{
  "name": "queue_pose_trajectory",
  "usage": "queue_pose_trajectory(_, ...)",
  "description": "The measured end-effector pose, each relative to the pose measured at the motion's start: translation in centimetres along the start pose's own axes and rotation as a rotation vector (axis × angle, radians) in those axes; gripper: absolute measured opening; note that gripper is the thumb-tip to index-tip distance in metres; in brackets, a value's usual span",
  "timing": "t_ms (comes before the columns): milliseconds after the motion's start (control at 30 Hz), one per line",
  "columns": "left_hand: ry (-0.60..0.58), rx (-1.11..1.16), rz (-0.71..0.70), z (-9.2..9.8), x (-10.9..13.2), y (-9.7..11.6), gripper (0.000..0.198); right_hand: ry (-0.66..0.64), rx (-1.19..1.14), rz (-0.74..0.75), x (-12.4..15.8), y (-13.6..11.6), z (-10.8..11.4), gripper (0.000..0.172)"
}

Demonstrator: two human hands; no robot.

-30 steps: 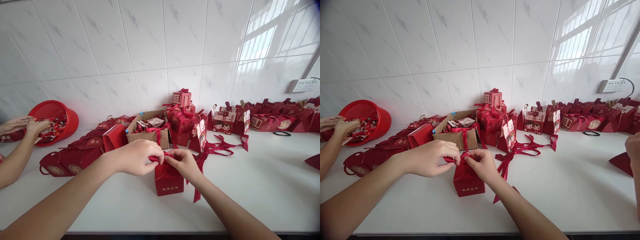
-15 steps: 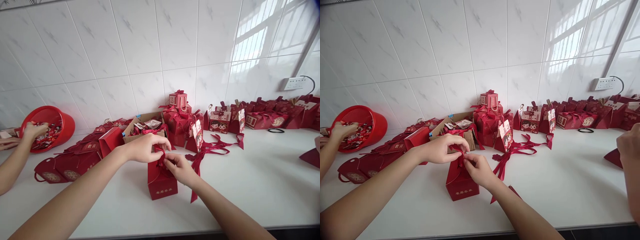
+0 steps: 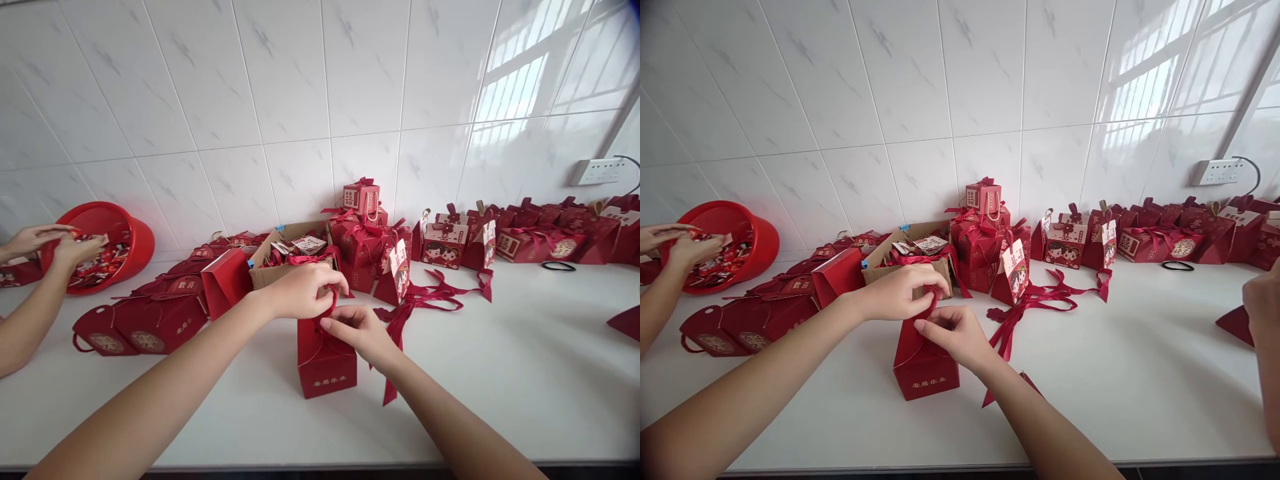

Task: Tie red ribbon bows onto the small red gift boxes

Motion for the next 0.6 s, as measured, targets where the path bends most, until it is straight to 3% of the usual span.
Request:
queue_pose_trajectory(100,0.190,-0.083,-0.049,0.2,0.7,0.0,0.024,0.065,0.028,-0.015,0.0,0.3,0.4,0.038)
queue_pose_trajectory(200,0.427,-0.074,0.072,1.1,2.6,-1.0,0.012,0.089,0.041,0.004,0.0,0.4,0.5,0.041)
queue_pose_trajectory(267,0.415,-0.012,0.176,0.6,3.8,-1.9,0.015,0.084,0.058,0.023,0.1,0.3,0.5,0.040)
queue_pose_trajectory(400,0.244,0.160,0.290,-1.8,5.2,-3.1,0.021,0.077,0.117,0.082,0.2,0.2,0.5,0.037)
queue_pose_trajectory(500,0.297,0.294,0.329,-2.8,5.9,-3.5,0.019,0.131,0.078,0.107,0.4,0.5,0.6,0.027)
queue_pose_trajectory(600,0.394,0.317,0.333,-3.4,6.4,-3.3,0.019,0.234,0.001,0.114,0.8,0.9,1.0,0.030)
Point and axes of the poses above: each hand's wrist, its own x-axis away from the middle knuckle, its own z-axis out of the back of the hand, y = z × x, the point moved 6 cm from there along -x, towards the middle knuckle, and after that the axes turned 9 degrees about z, right-handed, at the moved point
